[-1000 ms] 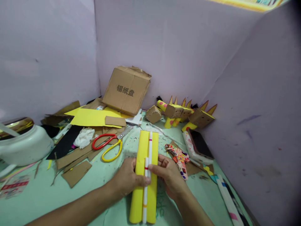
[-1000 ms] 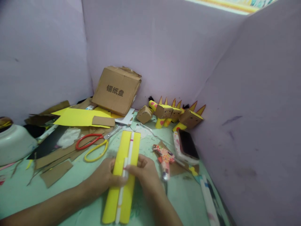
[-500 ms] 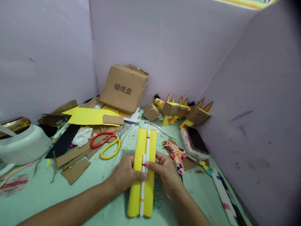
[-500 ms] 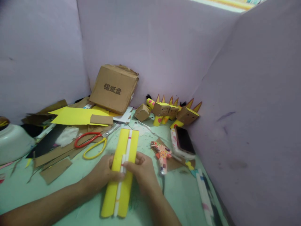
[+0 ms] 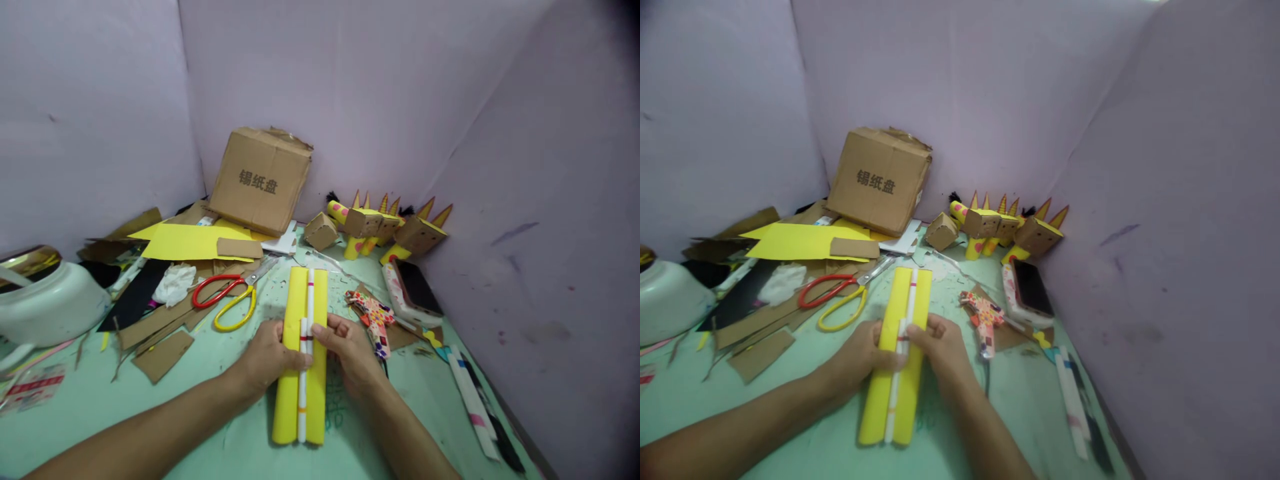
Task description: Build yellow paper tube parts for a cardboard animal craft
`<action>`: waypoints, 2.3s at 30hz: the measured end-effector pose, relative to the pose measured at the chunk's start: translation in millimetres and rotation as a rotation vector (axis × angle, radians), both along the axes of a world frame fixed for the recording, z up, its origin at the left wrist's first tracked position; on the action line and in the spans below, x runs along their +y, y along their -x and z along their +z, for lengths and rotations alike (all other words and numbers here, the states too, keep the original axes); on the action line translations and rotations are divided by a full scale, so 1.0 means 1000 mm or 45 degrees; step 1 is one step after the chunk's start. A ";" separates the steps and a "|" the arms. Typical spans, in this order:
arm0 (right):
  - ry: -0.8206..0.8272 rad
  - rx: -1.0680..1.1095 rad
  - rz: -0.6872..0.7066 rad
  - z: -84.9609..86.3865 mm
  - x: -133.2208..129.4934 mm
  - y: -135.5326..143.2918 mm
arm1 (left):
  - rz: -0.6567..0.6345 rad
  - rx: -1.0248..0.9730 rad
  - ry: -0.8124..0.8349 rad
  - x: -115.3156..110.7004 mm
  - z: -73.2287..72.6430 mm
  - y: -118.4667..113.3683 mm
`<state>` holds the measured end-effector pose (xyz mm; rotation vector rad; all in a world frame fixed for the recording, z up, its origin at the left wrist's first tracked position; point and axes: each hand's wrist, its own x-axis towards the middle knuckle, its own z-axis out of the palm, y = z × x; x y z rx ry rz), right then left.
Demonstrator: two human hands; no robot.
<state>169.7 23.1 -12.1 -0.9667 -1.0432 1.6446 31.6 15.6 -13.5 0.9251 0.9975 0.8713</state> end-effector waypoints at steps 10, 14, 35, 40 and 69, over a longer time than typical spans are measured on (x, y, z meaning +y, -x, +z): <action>0.074 -0.015 -0.001 -0.008 0.005 0.000 | -0.045 0.051 -0.020 0.000 0.000 0.000; 0.076 -0.025 0.001 -0.010 0.006 -0.001 | -0.041 0.094 -0.006 -0.001 0.003 -0.001; 0.116 -0.026 -0.022 -0.014 0.006 -0.001 | -0.062 0.009 0.063 0.002 -0.001 0.000; 0.086 -0.062 -0.012 -0.013 0.004 0.000 | -0.025 -0.021 0.090 0.001 0.003 -0.002; -1.525 -1.708 0.094 0.005 -0.040 -0.017 | 0.129 -0.080 0.072 0.019 -0.005 0.008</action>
